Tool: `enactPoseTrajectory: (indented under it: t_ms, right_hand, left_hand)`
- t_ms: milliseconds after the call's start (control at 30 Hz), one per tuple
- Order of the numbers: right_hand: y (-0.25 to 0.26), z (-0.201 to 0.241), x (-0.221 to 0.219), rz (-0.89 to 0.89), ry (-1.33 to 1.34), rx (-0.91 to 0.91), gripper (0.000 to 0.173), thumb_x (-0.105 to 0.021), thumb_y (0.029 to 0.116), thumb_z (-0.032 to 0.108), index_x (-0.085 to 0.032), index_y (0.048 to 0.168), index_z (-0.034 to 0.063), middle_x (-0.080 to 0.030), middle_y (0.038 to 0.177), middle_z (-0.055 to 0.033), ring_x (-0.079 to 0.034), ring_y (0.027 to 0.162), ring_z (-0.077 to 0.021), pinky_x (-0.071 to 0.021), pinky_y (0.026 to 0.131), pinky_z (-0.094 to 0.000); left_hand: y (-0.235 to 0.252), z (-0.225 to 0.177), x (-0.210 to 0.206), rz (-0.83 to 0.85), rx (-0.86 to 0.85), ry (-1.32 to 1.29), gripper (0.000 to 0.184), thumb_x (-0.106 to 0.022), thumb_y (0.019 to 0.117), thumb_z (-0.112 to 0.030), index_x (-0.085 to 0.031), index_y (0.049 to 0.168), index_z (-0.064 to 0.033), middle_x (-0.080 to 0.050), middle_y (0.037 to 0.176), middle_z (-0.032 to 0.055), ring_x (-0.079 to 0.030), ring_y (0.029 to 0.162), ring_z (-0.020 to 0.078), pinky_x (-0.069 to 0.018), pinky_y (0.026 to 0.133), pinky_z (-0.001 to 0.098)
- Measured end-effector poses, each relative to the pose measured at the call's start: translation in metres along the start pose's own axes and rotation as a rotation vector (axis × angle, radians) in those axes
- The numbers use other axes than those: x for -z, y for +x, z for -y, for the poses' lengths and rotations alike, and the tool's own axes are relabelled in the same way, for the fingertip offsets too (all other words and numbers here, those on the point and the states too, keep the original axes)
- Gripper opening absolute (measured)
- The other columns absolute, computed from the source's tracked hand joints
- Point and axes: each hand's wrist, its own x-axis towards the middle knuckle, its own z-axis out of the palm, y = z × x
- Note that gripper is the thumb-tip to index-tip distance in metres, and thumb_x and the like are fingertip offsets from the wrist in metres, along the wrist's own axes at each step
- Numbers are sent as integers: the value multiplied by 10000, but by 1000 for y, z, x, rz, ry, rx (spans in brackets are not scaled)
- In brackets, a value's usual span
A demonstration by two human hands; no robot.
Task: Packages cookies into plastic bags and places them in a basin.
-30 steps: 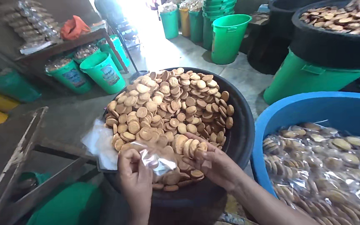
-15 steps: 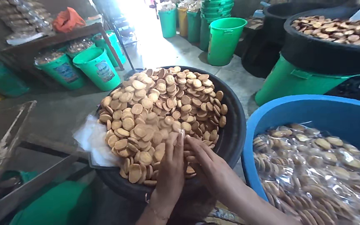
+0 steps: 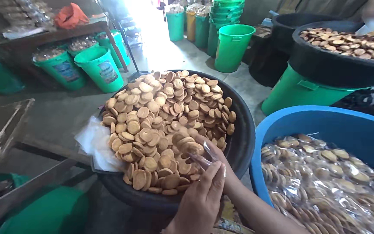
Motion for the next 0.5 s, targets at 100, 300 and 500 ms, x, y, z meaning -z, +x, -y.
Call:
enactPoseTrajectory:
  t_ms: [100, 300, 500]
  right_hand:
    - [1, 6, 9, 59, 138, 4, 508, -623, 946, 67, -506, 1429, -36, -695, 1210, -90, -731, 927, -151, -642, 816, -322]
    - [2, 39, 20, 383, -77, 106, 491, -679, 948, 127, -505, 1392, 11, -687, 1173, -37, -701, 906, -57, -619, 747, -231]
    - [-21, 67, 59, 218, -368, 392, 478, -444, 1063, 525, -692, 1133, 122, -636, 1354, -51, -600, 1265, -129, -541, 1031, -313]
  left_hand:
    - [-1, 18, 38, -161, 103, -124, 145, -641, 999, -192, -665, 1141, -174, -601, 1319, 31, -577, 1237, 106, -478, 1048, 251]
    - [-19, 83, 54, 146, 486, -1592, 614, -666, 957, -444, -516, 1487, -172, -618, 1412, 26, -686, 1133, 136, -632, 812, 304]
    - [-26, 60, 22, 45, 471, -2034, 497, -608, 1006, -372, -554, 1462, -183, -535, 1504, 104, -658, 1211, 219, -627, 805, 307]
